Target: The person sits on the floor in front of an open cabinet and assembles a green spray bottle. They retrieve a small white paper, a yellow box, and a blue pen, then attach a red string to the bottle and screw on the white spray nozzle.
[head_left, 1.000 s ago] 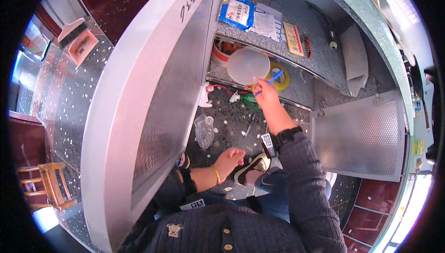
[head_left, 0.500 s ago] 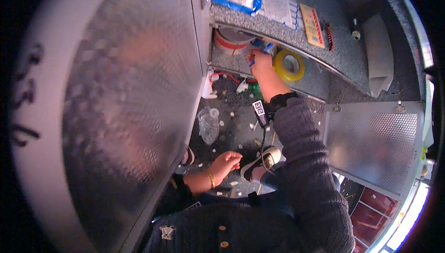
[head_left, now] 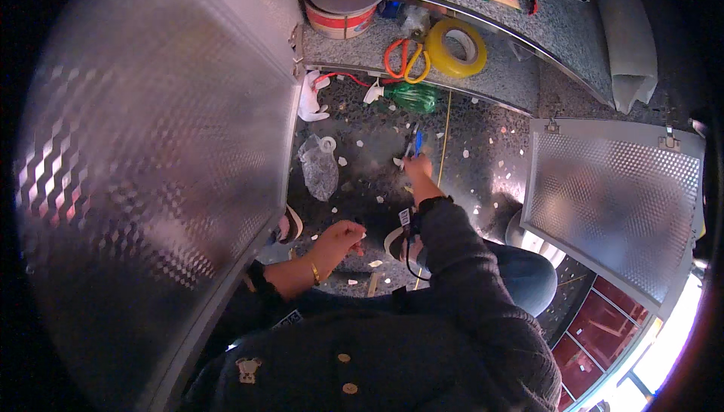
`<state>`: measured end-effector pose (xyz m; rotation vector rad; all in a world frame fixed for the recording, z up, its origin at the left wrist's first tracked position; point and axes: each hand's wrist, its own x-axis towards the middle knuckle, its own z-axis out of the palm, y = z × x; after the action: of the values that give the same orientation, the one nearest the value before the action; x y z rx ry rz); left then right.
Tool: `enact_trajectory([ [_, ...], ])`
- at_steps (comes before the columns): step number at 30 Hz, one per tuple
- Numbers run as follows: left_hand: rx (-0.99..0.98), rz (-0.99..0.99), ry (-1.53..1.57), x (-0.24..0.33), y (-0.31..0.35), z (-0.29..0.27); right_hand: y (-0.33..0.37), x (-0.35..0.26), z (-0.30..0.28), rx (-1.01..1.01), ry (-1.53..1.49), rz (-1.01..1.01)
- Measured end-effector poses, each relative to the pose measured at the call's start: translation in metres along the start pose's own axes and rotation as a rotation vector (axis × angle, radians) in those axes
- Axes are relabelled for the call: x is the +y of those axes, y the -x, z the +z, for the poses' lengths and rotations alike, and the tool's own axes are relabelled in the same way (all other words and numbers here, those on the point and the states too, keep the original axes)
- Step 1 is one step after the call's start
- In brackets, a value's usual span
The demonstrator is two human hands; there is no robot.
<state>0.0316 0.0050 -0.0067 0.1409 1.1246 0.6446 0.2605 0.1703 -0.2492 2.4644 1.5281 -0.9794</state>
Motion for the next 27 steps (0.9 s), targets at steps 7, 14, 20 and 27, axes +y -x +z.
enact_trajectory([
  [7, 0.111, -0.122, -0.167, 0.0, -0.002, 0.002, 0.016, -0.035, -0.016, -0.032, 0.034, -0.028],
  [14, 0.009, -0.032, -0.201, -0.013, -0.003, -0.01, 0.014, -0.042, -0.042, -0.002, 0.207, -0.574],
  [20, -0.022, 0.099, -0.182, -0.026, -0.01, -0.02, -0.003, -0.124, -0.036, 0.076, 0.28, -0.698],
  [27, -0.042, 0.078, -0.267, -0.02, -0.009, -0.022, -0.025, -0.16, -0.02, -0.053, 0.44, -0.583],
])
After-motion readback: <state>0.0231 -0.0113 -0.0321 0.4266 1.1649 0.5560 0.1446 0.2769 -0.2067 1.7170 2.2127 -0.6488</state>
